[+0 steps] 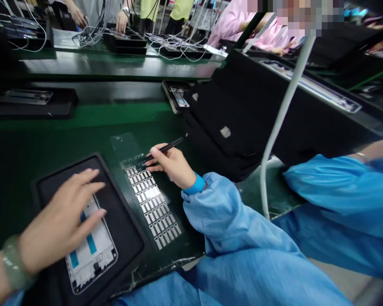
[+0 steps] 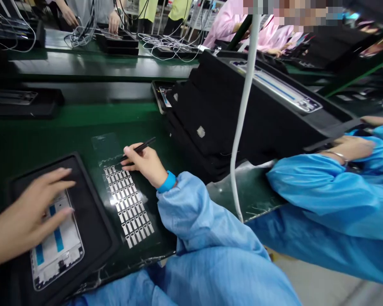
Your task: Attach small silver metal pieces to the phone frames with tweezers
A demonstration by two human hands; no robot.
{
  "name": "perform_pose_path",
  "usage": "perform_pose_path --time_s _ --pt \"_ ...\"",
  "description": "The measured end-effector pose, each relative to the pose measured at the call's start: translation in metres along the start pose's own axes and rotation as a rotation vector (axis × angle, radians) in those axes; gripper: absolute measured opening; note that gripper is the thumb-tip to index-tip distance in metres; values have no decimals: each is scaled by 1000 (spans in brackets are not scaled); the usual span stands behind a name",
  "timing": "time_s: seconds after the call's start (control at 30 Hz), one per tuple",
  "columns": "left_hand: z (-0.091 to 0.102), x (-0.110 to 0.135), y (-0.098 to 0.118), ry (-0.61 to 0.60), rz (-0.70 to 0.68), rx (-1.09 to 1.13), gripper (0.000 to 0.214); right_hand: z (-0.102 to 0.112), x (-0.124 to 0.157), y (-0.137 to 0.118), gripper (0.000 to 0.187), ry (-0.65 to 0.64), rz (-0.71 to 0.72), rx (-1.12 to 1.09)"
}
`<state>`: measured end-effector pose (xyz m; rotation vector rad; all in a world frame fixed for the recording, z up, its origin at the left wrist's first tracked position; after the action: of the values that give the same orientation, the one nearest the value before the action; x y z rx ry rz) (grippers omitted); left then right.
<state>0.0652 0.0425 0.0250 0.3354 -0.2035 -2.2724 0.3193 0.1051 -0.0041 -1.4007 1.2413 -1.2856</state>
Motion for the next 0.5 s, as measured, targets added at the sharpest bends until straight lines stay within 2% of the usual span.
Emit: perform_pose_path --time_s 0.1,0.2,0.3,0.5 --pt "-21 -23 41 -97 -169 -50 51 -6 2 14 39 -19 -9 78" --pt "-39 -37 62 -156 -213 -84 53 -10 1 21 38 -13 2 208" --pt "-44 -43 67 -170 -194 -78 50 -12 -4 25 38 -35 9 240" --pt "-41 -43 65 -164 -178 -57 47 -17 -8 26 36 -65 -18 247"
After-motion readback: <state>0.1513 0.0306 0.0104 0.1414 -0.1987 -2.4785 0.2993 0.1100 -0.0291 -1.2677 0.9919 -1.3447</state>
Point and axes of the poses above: each hand's wrist, its own x-axis away from the middle knuckle, its own z-axis out of the back of the hand, y = z × x, the point moved 4 cm from there along -x, towards the middle knuckle
